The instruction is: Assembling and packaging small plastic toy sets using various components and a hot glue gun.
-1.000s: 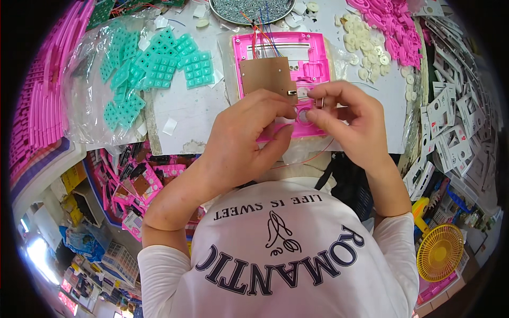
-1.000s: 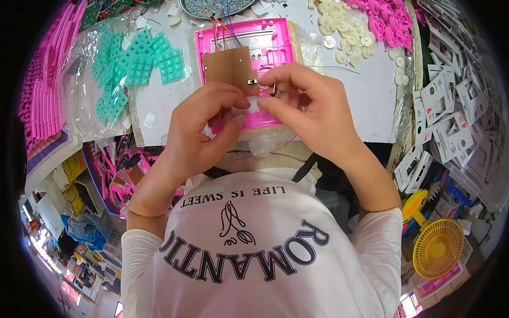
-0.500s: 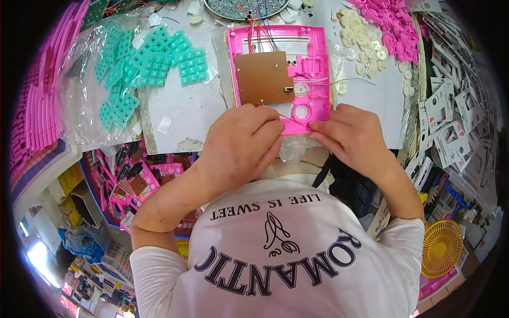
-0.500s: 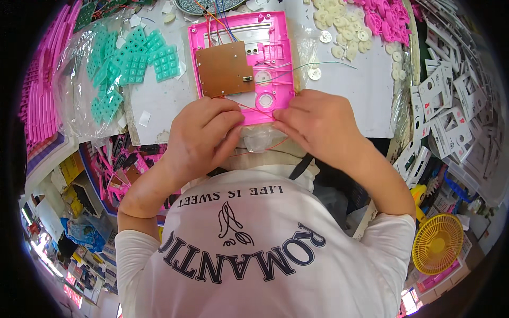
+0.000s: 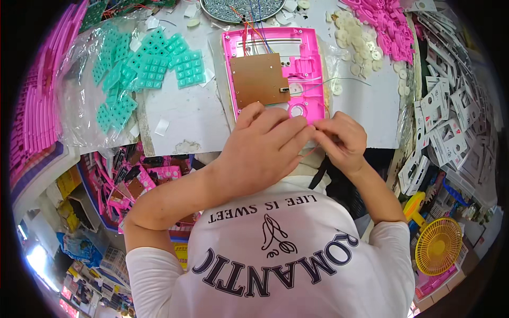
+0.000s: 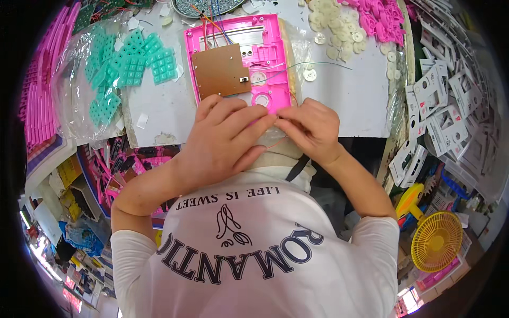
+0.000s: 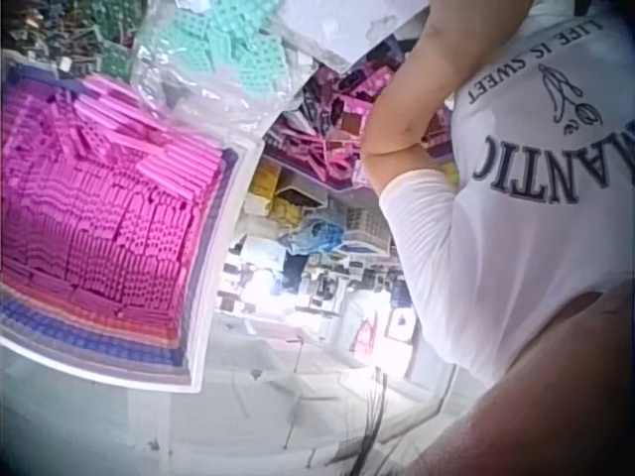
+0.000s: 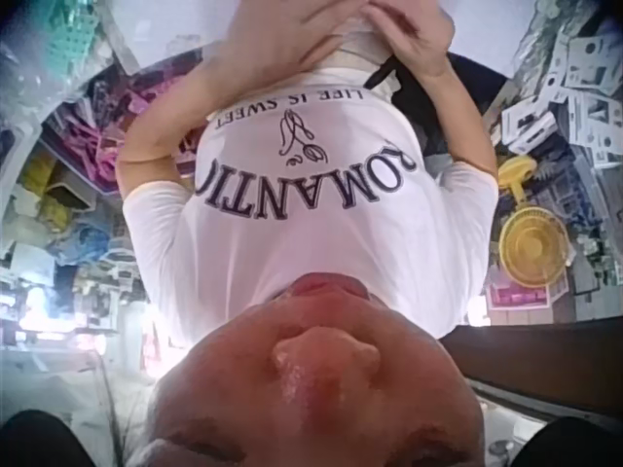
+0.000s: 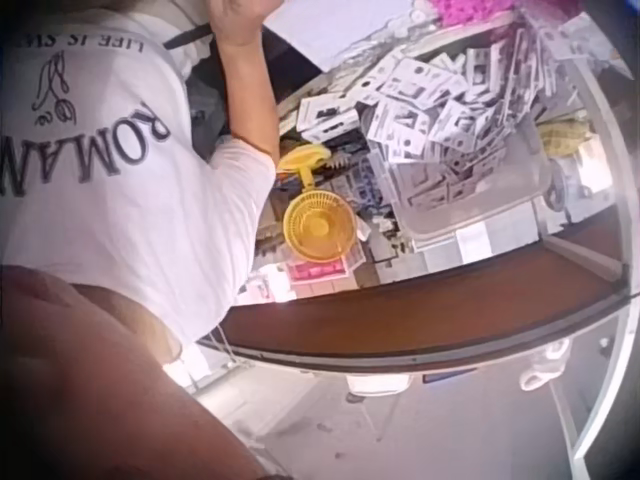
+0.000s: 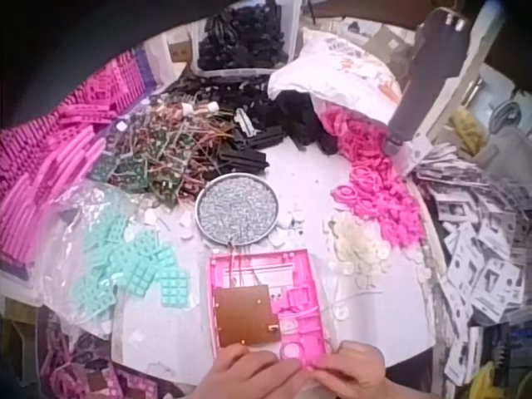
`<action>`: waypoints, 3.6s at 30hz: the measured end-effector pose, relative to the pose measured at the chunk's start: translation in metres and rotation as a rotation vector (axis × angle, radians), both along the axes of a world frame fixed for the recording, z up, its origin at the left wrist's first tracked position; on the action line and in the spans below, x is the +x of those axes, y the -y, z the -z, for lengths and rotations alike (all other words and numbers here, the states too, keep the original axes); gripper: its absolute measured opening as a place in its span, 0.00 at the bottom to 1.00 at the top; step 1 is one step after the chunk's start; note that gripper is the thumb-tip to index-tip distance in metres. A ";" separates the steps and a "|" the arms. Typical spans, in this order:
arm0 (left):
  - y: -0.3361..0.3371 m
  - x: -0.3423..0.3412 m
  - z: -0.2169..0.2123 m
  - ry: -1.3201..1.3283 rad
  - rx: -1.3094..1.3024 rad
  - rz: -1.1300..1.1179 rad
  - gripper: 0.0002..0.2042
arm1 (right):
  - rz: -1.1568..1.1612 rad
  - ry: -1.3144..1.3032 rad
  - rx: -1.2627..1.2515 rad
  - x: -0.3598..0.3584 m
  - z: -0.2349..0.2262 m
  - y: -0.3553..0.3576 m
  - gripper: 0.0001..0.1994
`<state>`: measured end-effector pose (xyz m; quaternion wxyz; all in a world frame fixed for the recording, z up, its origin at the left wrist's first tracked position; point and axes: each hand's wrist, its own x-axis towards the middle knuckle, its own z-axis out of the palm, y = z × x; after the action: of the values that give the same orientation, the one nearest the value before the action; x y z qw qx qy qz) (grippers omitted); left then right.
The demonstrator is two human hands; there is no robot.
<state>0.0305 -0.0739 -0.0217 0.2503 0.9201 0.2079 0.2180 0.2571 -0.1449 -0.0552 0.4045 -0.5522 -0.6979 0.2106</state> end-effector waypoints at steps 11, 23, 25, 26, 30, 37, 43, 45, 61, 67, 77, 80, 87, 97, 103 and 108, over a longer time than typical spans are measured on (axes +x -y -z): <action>0.007 0.006 0.006 -0.141 0.423 0.061 0.22 | -0.124 0.706 -0.121 -0.001 -0.036 0.032 0.27; -0.002 0.006 0.003 -0.019 0.103 0.004 0.17 | 0.055 0.519 -0.167 -0.042 -0.039 -0.155 0.11; -0.018 -0.001 -0.001 0.049 -0.008 -0.063 0.15 | 0.039 0.386 -0.242 -0.040 -0.039 -0.154 0.11; -0.035 -0.008 0.000 0.087 -0.032 -0.119 0.14 | 0.035 0.326 -0.282 -0.038 -0.040 -0.150 0.10; -0.095 -0.016 0.013 0.153 -0.010 -0.478 0.09 | -0.020 0.195 -0.150 -0.040 -0.035 -0.133 0.06; -0.138 -0.013 0.017 0.204 -0.207 -0.488 0.12 | -0.410 0.349 0.021 -0.026 -0.040 -0.134 0.14; -0.139 -0.012 0.015 0.052 -0.036 -0.578 0.12 | -0.622 0.216 -0.109 -0.013 -0.049 -0.141 0.13; -0.137 -0.008 0.011 -0.029 -0.035 -0.571 0.13 | -0.555 0.100 -0.065 -0.006 -0.047 -0.159 0.12; -0.131 -0.004 0.013 0.137 -0.058 -0.469 0.07 | -0.274 0.139 -0.028 -0.022 -0.041 -0.181 0.10; -0.125 -0.019 0.009 0.020 0.000 -0.589 0.07 | -0.177 0.224 0.173 -0.024 -0.028 -0.166 0.06; -0.116 0.013 -0.009 -0.059 0.164 -0.401 0.08 | -0.139 0.370 0.241 -0.022 -0.034 -0.151 0.07; -0.122 0.003 -0.008 -0.072 0.140 -0.373 0.06 | -0.148 0.341 0.310 -0.019 -0.027 -0.150 0.07; -0.108 0.000 -0.015 -0.238 0.077 -0.473 0.06 | -0.032 0.409 0.219 -0.020 -0.026 -0.145 0.06; -0.126 0.015 -0.004 0.008 0.082 -0.368 0.06 | -0.099 0.164 0.103 -0.014 -0.036 -0.144 0.04; -0.118 0.014 -0.001 0.029 0.004 -0.400 0.05 | -0.135 0.526 0.083 -0.009 -0.050 -0.127 0.04; -0.116 0.018 0.008 0.030 0.162 -0.332 0.04 | -0.181 0.669 -0.049 -0.025 -0.056 -0.122 0.04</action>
<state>0.0483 0.0424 -0.0296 0.1389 0.8869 0.3348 0.2862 0.2319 -0.0229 0.0010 0.1195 -0.5359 -0.8328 0.0697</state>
